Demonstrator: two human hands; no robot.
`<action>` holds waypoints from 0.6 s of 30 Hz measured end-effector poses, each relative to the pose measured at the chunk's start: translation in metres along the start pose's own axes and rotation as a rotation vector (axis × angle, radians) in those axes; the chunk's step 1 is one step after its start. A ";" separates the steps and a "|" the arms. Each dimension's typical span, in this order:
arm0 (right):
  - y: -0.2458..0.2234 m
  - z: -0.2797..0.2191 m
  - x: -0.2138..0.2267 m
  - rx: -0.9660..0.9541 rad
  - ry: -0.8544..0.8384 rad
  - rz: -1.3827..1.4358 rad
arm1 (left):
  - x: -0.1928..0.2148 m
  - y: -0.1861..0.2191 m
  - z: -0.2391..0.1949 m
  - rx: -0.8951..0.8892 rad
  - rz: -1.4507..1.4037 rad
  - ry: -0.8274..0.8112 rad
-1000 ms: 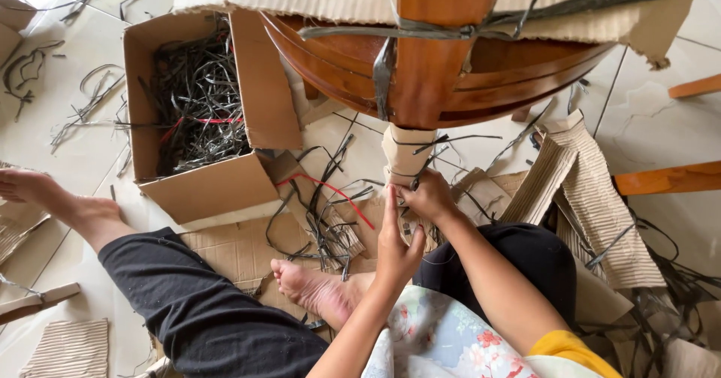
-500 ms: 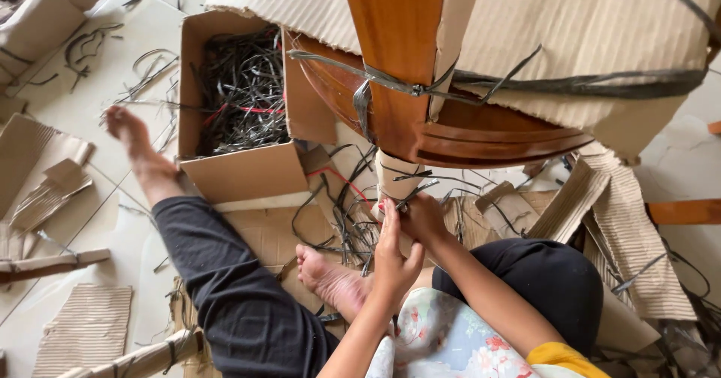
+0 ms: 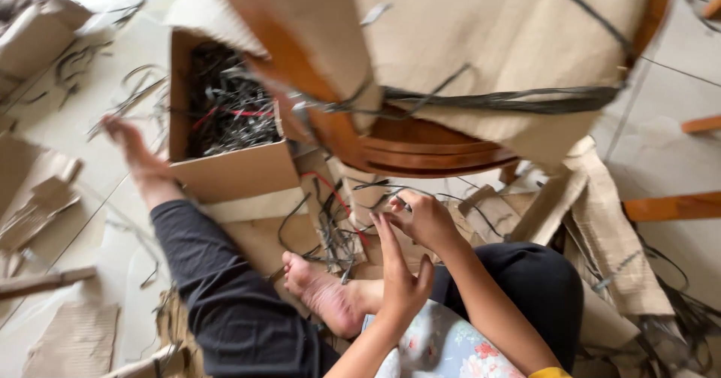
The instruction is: Wrapping a wooden furniture leg with protective cardboard and securing it with plastic ties
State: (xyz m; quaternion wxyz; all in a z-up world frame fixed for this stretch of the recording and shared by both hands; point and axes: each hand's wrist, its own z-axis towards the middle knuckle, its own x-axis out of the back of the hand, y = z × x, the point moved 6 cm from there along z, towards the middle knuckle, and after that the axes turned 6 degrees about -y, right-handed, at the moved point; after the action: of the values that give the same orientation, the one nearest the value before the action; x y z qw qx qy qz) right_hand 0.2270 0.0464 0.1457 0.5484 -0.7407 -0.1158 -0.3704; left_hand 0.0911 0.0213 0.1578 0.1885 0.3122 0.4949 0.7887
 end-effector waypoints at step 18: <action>0.142 -0.015 0.161 0.083 1.135 0.127 | -0.098 0.079 0.022 -0.349 -0.006 -0.427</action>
State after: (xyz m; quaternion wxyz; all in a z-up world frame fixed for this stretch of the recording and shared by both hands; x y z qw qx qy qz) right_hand 0.4155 -0.0575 0.1531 0.5745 -0.4089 0.2272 -0.6716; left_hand 0.1790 -0.0577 0.2056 0.3418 0.4327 0.3012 0.7779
